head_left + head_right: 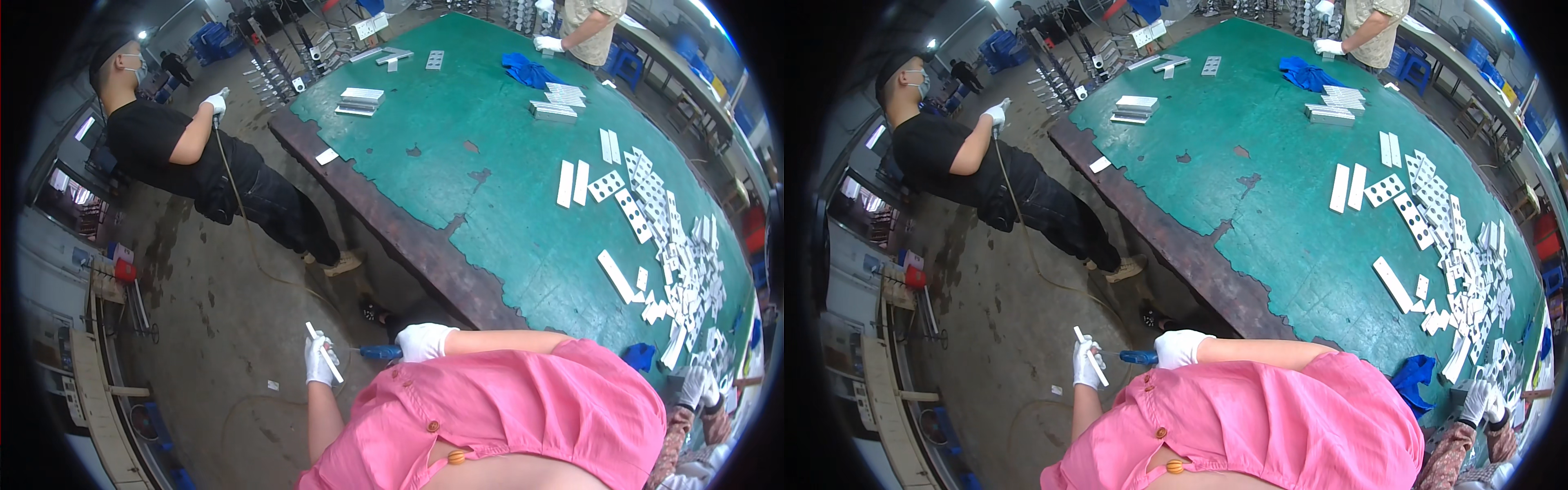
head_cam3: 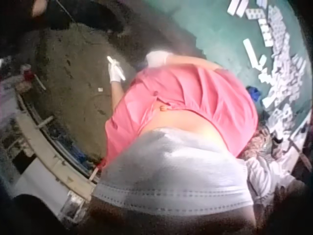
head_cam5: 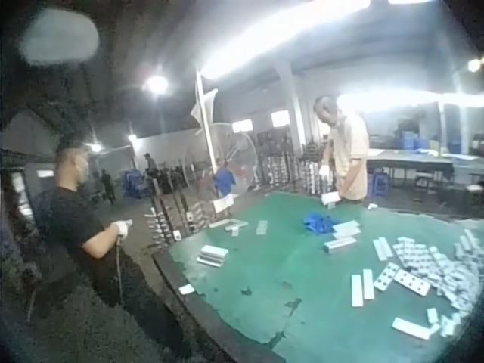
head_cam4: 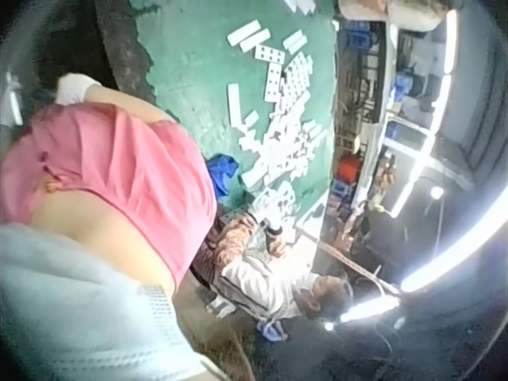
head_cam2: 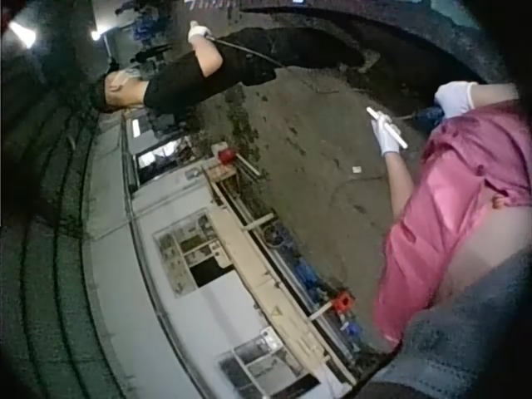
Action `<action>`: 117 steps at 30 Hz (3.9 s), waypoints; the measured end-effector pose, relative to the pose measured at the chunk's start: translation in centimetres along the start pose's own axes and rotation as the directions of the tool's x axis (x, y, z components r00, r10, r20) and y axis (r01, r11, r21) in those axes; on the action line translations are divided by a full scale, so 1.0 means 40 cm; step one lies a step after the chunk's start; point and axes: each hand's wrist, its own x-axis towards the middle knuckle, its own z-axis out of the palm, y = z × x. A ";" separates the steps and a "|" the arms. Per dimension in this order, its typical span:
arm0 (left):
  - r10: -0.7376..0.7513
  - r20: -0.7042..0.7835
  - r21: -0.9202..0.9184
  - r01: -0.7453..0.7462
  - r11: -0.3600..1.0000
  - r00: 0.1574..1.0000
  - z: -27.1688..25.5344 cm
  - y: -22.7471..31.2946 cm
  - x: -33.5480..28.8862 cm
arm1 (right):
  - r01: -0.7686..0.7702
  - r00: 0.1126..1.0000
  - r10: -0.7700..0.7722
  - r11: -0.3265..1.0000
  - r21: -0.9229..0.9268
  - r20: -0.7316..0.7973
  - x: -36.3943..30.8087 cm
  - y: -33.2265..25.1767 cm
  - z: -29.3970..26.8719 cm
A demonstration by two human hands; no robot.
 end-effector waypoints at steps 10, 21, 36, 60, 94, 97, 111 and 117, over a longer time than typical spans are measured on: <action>-0.115 -0.131 0.038 0.121 0.992 0.985 0.050 0.021 0.008 | 0.035 0.999 -0.035 0.999 -0.008 -0.017 0.012 0.011 0.006; 0.012 -0.159 0.252 0.029 0.967 0.987 0.049 0.034 0.003 | 0.011 1.000 -0.011 1.000 0.000 0.008 0.006 0.003 0.000; 0.019 -0.059 0.250 -0.004 0.968 0.998 0.048 0.043 -0.026 | -0.030 0.999 0.026 0.995 -0.092 -0.048 0.017 0.003 -0.006; 0.068 -0.058 0.283 -0.049 0.958 0.996 0.073 0.051 -0.037 | -0.058 0.998 0.057 0.998 -0.025 -0.035 0.004 -0.029 -0.004; -0.006 -0.088 0.088 0.014 0.996 0.996 0.022 0.029 0.004 | -0.002 0.999 0.003 1.000 -0.031 0.034 0.023 0.007 0.018; -0.085 -0.095 0.026 0.087 0.996 0.992 0.005 0.025 0.002 | 0.011 1.000 -0.009 0.995 -0.100 0.029 0.022 -0.004 0.007; -0.085 -0.093 0.109 0.095 0.990 0.992 0.060 0.106 -0.003 | -0.098 0.995 0.098 0.995 -0.022 -0.002 0.009 -0.033 -0.003; -0.096 -0.063 0.110 0.103 0.989 0.993 0.076 0.104 -0.010 | -0.105 0.994 0.104 0.994 -0.024 -0.011 0.012 -0.026 0.002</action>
